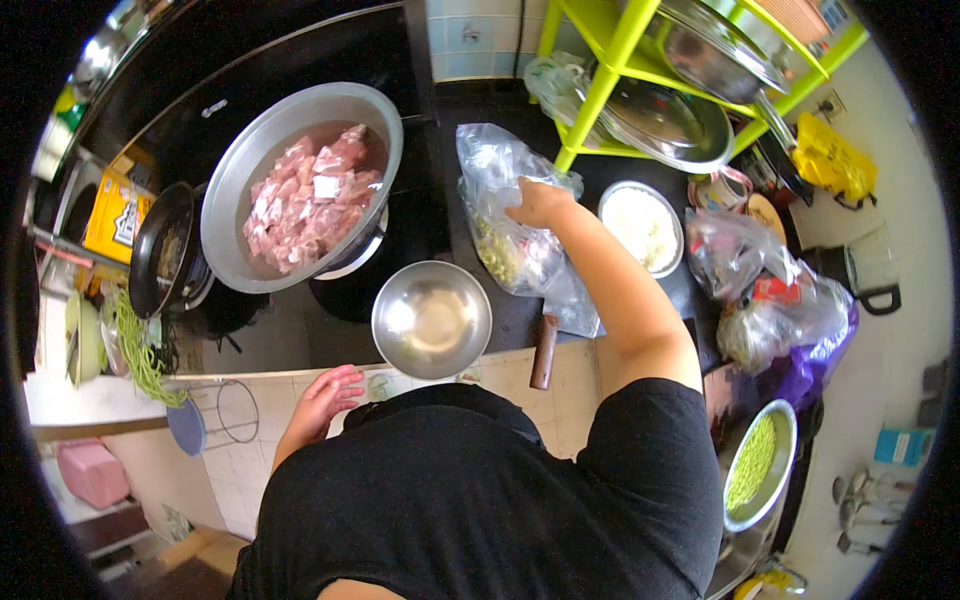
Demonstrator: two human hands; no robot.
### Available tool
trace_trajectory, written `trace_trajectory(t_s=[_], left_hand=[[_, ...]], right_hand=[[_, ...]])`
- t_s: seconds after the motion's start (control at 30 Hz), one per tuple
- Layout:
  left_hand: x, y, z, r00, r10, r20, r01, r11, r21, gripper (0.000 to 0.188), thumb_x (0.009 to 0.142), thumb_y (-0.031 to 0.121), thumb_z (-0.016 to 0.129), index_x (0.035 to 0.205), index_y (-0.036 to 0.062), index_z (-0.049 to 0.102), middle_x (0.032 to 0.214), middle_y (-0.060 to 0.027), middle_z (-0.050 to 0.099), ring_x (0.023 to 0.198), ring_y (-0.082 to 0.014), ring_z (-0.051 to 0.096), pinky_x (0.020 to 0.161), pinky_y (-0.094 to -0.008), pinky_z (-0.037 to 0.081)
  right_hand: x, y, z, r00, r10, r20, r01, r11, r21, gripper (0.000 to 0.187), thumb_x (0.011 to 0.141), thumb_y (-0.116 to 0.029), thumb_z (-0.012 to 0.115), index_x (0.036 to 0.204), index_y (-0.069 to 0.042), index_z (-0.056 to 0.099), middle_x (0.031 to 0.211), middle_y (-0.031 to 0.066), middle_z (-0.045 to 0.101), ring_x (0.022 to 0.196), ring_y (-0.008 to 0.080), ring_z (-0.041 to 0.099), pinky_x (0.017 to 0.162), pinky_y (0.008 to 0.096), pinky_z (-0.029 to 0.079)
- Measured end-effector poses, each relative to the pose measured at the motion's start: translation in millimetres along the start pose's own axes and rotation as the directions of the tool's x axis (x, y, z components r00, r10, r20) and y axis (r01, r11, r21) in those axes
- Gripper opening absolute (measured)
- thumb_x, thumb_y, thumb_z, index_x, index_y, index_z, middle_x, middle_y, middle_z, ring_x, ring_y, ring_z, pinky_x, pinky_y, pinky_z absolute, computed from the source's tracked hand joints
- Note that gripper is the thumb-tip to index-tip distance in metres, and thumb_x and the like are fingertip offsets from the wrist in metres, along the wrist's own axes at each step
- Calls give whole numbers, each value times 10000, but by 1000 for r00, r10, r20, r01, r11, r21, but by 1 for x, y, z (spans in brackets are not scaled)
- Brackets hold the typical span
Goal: The person fills a wok with water and places it on the stove. They add a spoonful of white powder to the water. The person then transfers a bowl of green beans into a larger bowl. Finally, they pour water into a bowl of raw meat chunks and place it on the stove.
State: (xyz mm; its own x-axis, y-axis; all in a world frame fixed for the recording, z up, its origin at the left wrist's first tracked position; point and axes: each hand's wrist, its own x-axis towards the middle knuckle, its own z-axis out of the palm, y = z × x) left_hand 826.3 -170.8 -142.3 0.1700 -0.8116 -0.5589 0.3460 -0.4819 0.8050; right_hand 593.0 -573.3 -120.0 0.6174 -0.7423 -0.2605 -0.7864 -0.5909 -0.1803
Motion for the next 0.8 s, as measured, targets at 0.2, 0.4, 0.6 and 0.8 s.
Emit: trace_trajectory(t_s=[0.2, 0.4, 0.6, 0.8], left_hand=[[-26, -11, -3, 990, -4, -142, -16, 990, -138, 332, 927, 204, 366, 1215, 47, 419, 1173, -118, 508, 1028, -209, 528, 836, -306, 420], [-38, -15, -6, 980, 1, -197, -38, 982, -186, 325, 926, 202, 368, 1203, 43, 427, 1147, -116, 526, 1005, -209, 539, 830, -304, 422], [-32, -9, -3, 979, 33, -200, -70, 981, -181, 326, 923, 199, 380, 1197, 30, 430, 1140, -119, 527, 1000, -197, 530, 831, -302, 423], [-28, -2, 8, 985, 25, -172, -51, 988, -145, 324, 926, 187, 370, 1203, 30, 426, 1143, -120, 525, 1005, -201, 527, 837, -302, 421]], right_hand=[[-29, -59, 6, 990, 118, 71, -99, 969, -227, 890, 703, -656, 454, 1289, -1, 314, 933, 183, 610, 921, 295, 592, 783, 376, 459], [29, -11, 4, 985, -24, -172, -26, 960, -277, 250, 781, -203, 470, 998, -133, 574, 848, 155, 621, 803, 313, 610, 694, 418, 486], [85, 5, -119, 864, 314, -393, 192, 517, 835, 156, 741, -30, 444, 835, 0, 566, 557, 102, 570, 418, 178, 535, 366, 285, 403], [107, 19, -140, 728, 513, -455, 274, 390, 879, 226, 751, -9, 472, 973, 3, 515, 631, 119, 579, 452, 180, 545, 400, 281, 424]])
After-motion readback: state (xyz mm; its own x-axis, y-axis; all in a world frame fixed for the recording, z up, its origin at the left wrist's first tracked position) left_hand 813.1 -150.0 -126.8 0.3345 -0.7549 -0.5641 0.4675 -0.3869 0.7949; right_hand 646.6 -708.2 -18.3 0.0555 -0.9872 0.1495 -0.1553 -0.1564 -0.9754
